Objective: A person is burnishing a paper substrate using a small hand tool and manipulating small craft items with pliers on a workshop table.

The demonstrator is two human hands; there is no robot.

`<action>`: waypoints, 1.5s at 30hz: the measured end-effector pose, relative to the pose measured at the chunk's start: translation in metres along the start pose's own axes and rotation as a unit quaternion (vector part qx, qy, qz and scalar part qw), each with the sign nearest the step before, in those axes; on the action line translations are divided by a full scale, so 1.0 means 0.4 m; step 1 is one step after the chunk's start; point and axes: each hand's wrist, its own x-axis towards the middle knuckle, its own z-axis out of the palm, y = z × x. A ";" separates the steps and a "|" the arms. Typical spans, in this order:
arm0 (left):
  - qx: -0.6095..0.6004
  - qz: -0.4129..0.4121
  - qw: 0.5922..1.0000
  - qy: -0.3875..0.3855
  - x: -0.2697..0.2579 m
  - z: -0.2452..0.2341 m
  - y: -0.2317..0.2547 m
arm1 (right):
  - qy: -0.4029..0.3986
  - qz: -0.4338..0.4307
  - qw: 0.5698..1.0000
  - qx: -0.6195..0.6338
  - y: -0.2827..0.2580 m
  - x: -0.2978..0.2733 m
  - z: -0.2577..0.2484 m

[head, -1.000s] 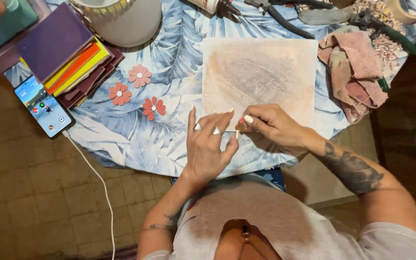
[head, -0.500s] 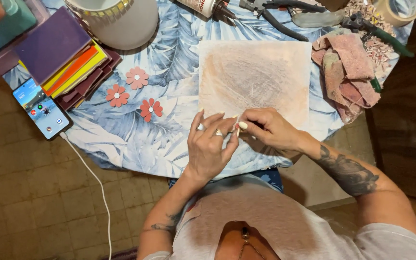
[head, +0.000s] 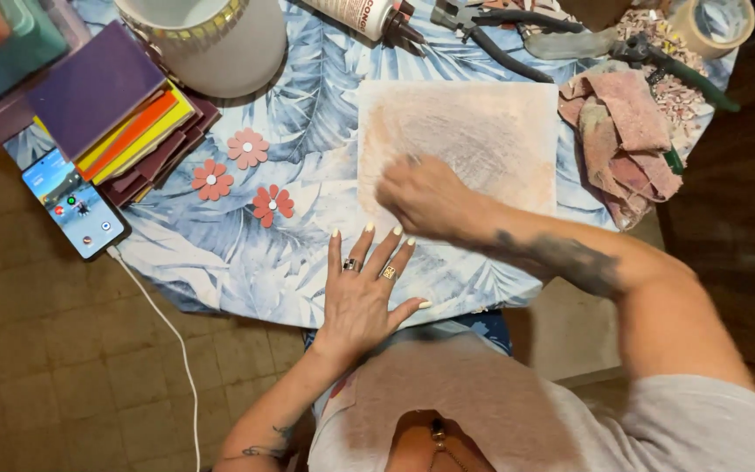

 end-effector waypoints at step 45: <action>-0.386 -0.125 0.897 0.178 0.119 -0.026 0.048 | 0.066 0.273 0.878 0.387 -0.143 -0.105 -0.169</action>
